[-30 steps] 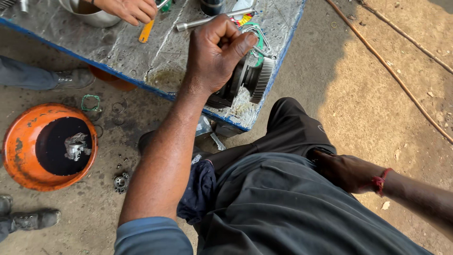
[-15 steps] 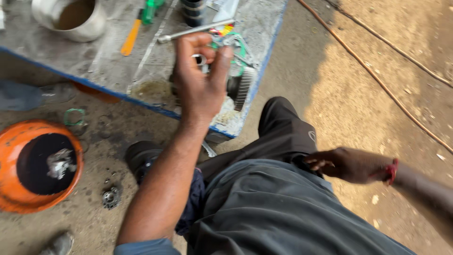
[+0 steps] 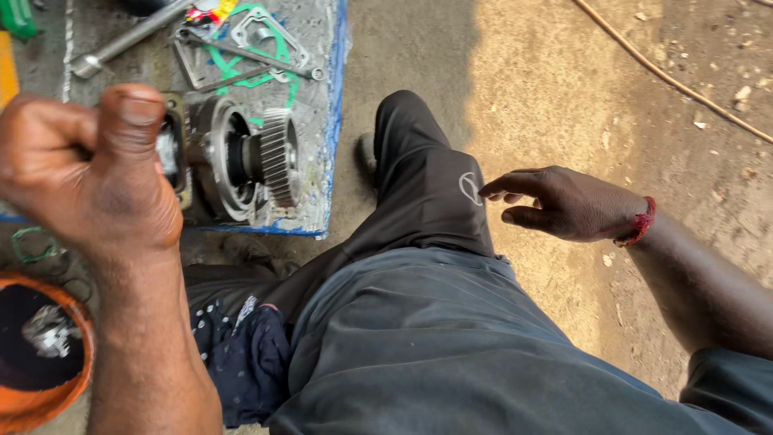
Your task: The person assembles a small engine casing, inserting a cylindrical metal part and securing it with a hammer and wrench. They then place a metal plate over the opening and fasten it with screws.
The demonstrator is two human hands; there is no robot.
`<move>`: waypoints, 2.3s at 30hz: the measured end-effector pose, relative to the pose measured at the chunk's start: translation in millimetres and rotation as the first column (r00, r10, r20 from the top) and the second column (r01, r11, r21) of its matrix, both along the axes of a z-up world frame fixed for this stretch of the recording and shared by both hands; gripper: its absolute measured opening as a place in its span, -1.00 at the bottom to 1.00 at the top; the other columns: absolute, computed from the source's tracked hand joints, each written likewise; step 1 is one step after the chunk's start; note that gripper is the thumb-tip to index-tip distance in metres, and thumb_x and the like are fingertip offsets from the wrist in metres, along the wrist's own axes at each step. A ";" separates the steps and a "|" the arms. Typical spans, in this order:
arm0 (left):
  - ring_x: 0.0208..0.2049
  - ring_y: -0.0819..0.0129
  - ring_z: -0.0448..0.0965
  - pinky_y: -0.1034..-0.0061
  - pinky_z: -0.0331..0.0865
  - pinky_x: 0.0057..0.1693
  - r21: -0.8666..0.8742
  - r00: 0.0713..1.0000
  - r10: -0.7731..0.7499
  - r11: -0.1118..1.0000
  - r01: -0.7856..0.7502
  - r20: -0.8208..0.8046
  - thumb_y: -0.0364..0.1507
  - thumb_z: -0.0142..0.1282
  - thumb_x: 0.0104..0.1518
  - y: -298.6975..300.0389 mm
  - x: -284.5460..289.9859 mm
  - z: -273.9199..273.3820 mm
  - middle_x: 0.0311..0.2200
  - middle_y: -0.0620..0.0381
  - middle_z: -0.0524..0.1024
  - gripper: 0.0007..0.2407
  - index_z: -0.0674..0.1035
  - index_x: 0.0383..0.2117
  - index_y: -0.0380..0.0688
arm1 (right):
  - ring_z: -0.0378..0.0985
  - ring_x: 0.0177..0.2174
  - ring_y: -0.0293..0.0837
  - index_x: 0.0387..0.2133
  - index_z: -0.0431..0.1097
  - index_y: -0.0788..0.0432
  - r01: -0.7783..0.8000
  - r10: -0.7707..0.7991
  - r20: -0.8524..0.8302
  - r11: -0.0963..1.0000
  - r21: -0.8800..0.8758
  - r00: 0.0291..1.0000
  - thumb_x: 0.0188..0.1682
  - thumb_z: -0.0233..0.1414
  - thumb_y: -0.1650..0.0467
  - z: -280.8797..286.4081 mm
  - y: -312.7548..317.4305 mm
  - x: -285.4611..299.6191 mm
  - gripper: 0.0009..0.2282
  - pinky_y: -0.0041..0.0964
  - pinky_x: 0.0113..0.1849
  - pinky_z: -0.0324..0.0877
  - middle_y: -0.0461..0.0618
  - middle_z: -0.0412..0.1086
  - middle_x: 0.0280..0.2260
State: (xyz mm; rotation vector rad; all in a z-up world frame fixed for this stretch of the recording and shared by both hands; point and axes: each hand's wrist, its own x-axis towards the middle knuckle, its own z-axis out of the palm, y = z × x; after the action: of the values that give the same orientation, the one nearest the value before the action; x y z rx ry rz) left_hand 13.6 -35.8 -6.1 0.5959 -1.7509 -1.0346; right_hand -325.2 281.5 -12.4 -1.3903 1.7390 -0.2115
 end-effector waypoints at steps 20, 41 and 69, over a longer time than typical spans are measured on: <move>-0.24 0.59 0.41 0.60 0.41 -0.07 0.089 0.956 0.263 0.963 -0.253 -0.130 -0.21 0.24 0.32 34.8 -39.4 6.5 -0.31 0.30 0.42 -0.73 0.48 -0.22 -0.14 | 0.44 0.16 0.17 0.21 0.31 0.19 -0.042 0.173 0.060 0.532 -0.846 0.983 0.10 0.13 0.22 17.3 -176.9 93.7 -0.53 0.02 0.07 0.42 0.19 0.31 0.20; -0.61 0.71 0.23 0.55 0.27 -0.46 0.113 0.984 -0.179 0.978 0.176 0.018 -0.31 0.27 0.14 -18.0 -55.5 -24.3 -0.69 0.41 0.11 -0.61 0.23 -0.66 -0.01 | 0.30 0.05 -0.20 0.37 -0.06 0.19 0.474 0.085 0.794 0.763 -0.440 0.602 0.22 0.11 0.38 -95.2 -197.2 124.9 -0.45 -0.28 0.17 0.32 0.07 0.20 0.12; -0.14 0.57 0.46 0.58 0.38 0.09 0.297 0.994 -0.001 0.954 0.035 -0.111 -0.58 -0.07 0.31 -18.7 -53.9 -5.0 -0.18 0.22 0.54 -0.87 0.53 -0.12 -0.23 | 0.43 -0.03 -0.15 0.30 -0.06 0.11 0.497 -0.068 0.817 0.821 -0.280 0.572 -0.08 0.26 0.26 -63.9 -199.7 144.8 -0.26 -0.21 -0.04 0.48 0.06 0.20 0.09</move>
State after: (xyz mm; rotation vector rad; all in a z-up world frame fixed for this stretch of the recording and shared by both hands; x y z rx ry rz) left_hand -40.3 -54.6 -11.0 0.6972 -1.5170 -1.3337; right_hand -180.4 81.8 -76.4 -1.0351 1.1457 -1.3430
